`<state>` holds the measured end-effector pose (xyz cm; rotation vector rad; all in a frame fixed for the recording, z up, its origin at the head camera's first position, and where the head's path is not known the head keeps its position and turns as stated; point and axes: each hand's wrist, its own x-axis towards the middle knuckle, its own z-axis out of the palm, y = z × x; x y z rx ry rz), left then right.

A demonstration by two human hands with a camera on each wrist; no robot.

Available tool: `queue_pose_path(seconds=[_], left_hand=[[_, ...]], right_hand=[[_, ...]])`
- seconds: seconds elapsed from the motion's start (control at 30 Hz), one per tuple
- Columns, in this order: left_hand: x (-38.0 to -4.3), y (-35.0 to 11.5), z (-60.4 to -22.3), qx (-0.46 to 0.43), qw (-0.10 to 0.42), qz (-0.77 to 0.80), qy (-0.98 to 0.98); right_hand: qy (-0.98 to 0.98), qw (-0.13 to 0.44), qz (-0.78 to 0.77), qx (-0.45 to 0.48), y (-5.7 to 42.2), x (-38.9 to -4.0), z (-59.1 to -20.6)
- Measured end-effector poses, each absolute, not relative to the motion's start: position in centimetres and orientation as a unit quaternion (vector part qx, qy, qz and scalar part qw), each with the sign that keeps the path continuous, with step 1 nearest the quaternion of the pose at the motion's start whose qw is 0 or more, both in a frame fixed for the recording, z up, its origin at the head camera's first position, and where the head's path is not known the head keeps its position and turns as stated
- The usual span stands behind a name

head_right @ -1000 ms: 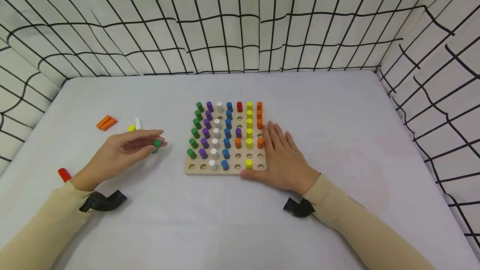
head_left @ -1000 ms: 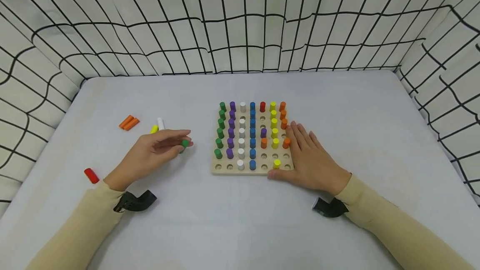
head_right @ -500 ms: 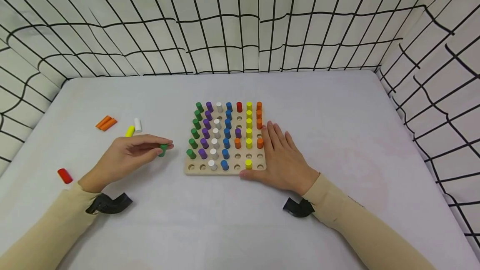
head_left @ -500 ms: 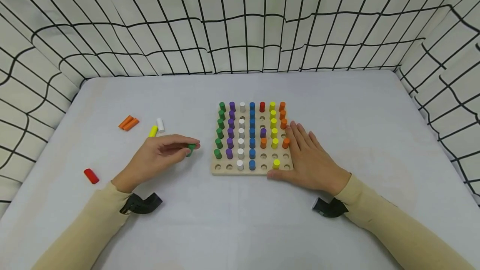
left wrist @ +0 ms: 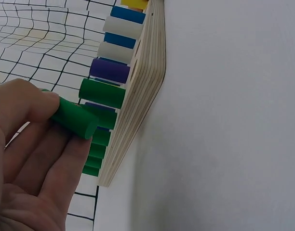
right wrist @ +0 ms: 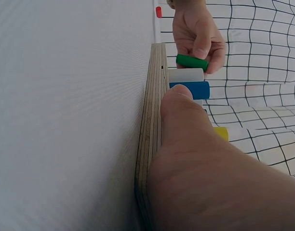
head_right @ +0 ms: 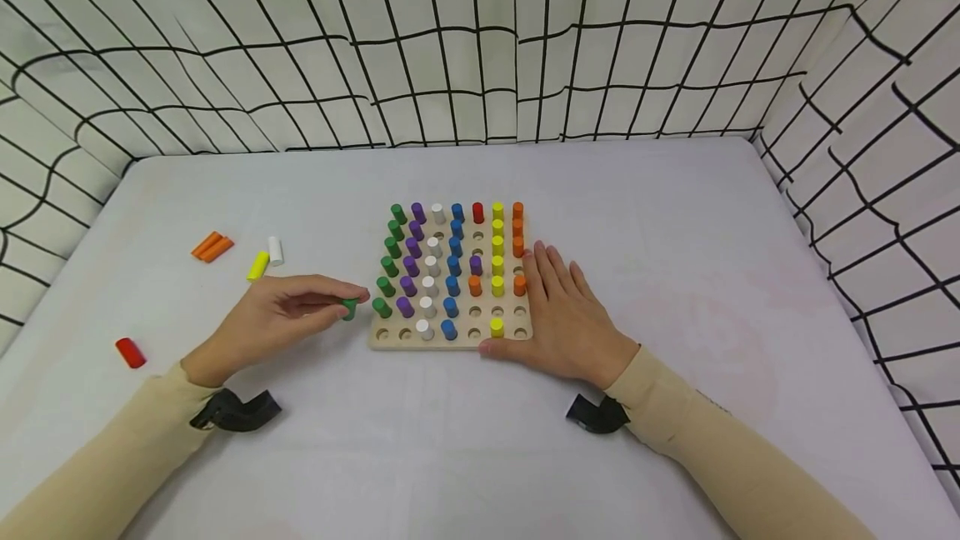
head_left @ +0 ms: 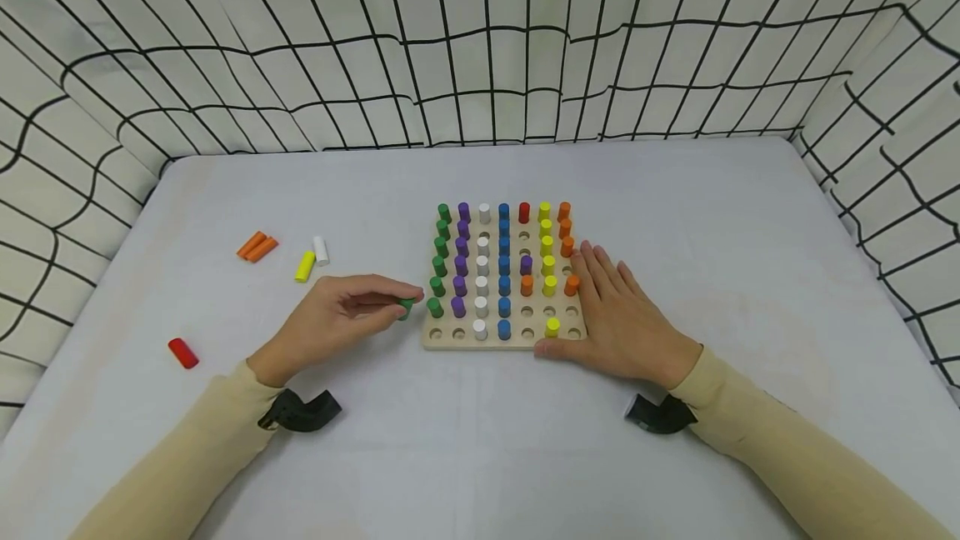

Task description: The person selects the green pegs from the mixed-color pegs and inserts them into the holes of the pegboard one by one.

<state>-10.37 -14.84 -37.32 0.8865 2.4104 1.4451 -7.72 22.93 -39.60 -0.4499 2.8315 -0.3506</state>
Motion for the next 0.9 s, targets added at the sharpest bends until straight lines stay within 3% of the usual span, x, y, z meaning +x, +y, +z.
queue_pose_path(seconds=[0.33,0.6,0.9], left_hand=[[-10.0,-14.7,-37.6,0.312,0.082,0.503,0.802],[-9.4,-14.3,-37.5,0.322,0.118,0.535,0.772],[-9.2,-13.3,-38.3,0.333,0.114,0.53,0.772]], right_hand=[[0.972,0.129,-0.12,-0.156,22.8,-7.8,-39.6],[0.972,0.127,-0.118,-0.156,23.0,-7.8,-39.5],[0.973,0.124,-0.118,-0.157,22.9,-7.8,-39.7]])
